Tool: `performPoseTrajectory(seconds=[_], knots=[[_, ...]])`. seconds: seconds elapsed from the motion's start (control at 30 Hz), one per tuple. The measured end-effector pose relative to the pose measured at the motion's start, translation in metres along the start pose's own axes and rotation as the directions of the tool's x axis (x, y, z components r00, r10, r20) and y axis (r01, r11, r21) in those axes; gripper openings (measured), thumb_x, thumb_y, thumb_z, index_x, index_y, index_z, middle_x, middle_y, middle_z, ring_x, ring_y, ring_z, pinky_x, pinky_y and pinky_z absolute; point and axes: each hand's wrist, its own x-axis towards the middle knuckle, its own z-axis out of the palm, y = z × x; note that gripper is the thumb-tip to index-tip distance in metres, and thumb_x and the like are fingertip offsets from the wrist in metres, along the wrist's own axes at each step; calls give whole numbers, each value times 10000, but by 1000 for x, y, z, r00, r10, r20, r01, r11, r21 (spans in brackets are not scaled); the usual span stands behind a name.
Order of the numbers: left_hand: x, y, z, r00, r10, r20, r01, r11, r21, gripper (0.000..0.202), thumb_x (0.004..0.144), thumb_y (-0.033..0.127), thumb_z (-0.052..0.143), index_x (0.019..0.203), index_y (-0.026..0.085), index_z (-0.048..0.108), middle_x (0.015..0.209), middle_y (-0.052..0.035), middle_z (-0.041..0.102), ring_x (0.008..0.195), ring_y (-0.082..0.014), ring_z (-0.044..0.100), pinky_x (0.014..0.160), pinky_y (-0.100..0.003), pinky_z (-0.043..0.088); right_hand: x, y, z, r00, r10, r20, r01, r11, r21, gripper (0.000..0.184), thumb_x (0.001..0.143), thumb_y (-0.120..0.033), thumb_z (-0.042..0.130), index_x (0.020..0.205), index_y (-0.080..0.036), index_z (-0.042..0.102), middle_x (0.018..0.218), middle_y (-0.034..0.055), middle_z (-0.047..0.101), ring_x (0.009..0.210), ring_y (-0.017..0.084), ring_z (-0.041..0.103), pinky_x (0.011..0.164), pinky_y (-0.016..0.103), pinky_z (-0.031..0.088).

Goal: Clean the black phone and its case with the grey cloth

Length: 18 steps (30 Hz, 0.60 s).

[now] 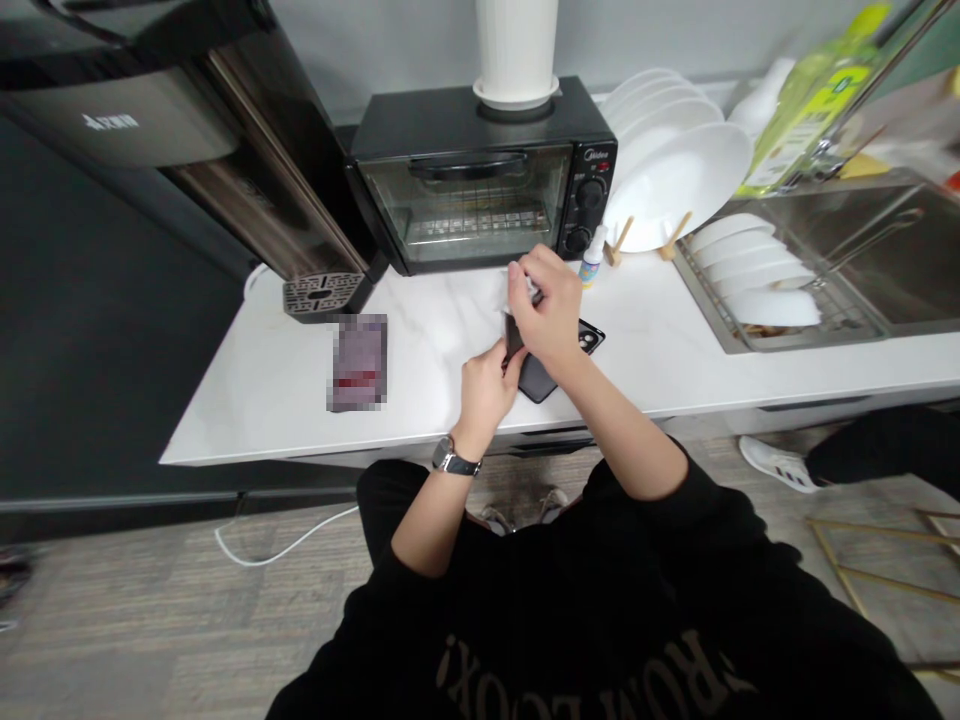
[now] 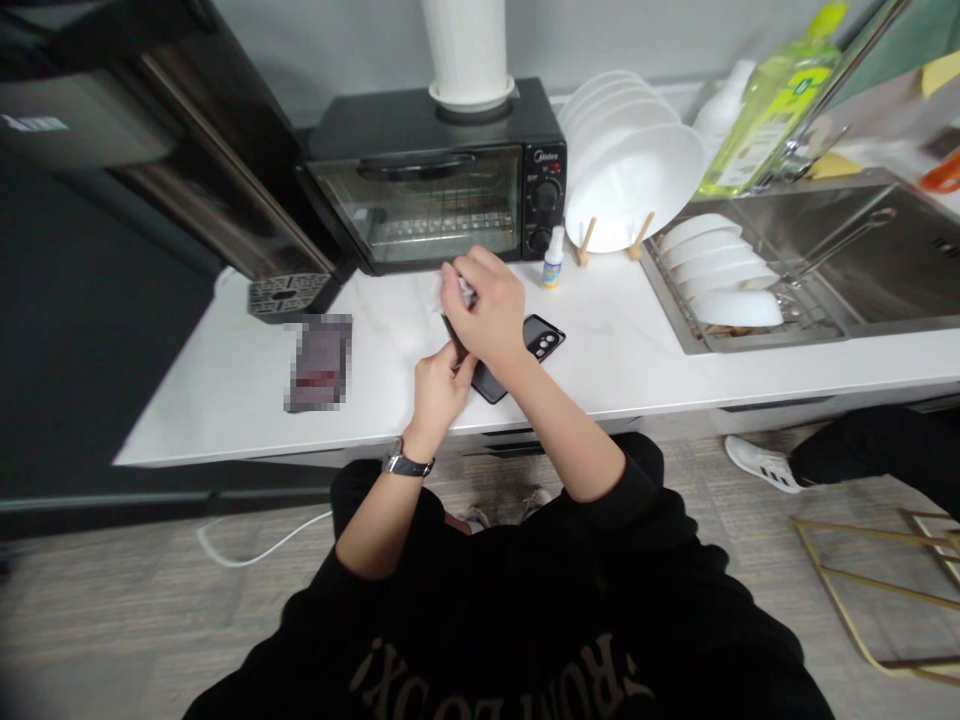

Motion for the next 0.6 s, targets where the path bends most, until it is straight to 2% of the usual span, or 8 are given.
performPoseTrajectory(seconds=[0.07,0.17,0.23,0.3,0.37,0.47,0.53,0.6], knots=[[0,-1,0,1000,-8,2,8,1000,13,206,1041,289,555,1023,187,733,815,-65,789,674,-197,716,651,-279,481,-3,0,0,999,-40,-10,40,999,-11,527,1151,-414,247,792,-250,597,815,44,605,840,214,566,787,404,471],[2,-5,1,1000,-4,11,3,994,105,191,994,240,575,920,173,737,781,-89,783,679,-233,724,652,-307,489,-9,3,-2,966,-254,56,255,967,-12,413,1138,-405,353,902,-260,660,931,36,689,979,232,590,948,459,449],[2,-6,2,1000,-1,27,-3,988,153,221,971,230,587,804,171,720,730,-107,766,669,-260,723,646,-329,492,-11,7,-3,905,-404,135,409,912,-11,329,1127,-379,413,977,-266,683,950,15,691,950,215,584,943,447,424],[2,-5,3,999,9,30,-14,988,155,246,982,245,581,789,173,716,734,-110,767,679,-264,728,654,-334,498,-9,12,-4,874,-439,207,453,891,-21,309,1125,-355,412,1051,-267,698,900,8,658,871,200,557,859,414,403],[1,-4,3,999,37,15,-38,992,119,238,1016,268,560,886,172,734,793,-101,785,701,-250,736,666,-322,500,-4,15,-5,904,-354,240,375,926,-46,341,1122,-353,387,1048,-244,702,840,13,621,827,200,535,799,395,377],[1,-2,3,998,59,-16,-58,997,51,216,1043,283,548,1008,179,735,828,-78,791,698,-227,734,660,-303,492,5,12,-6,964,-166,208,191,976,-104,426,1107,-392,380,834,-210,652,780,33,582,803,212,527,758,382,373],[1,-2,3,999,46,-16,-46,998,37,187,1030,262,566,1005,185,734,802,-65,782,686,-224,728,649,-298,485,6,3,-6,987,-60,152,81,988,-134,466,1103,-401,375,737,-213,595,769,42,565,811,221,530,739,375,383],[2,-2,3,999,33,-3,-32,998,56,160,999,218,583,959,187,734,793,-67,779,691,-230,729,648,-302,485,3,-6,-5,997,6,79,5,991,-134,481,1113,-375,342,727,-219,583,787,47,564,838,228,530,744,376,402]])
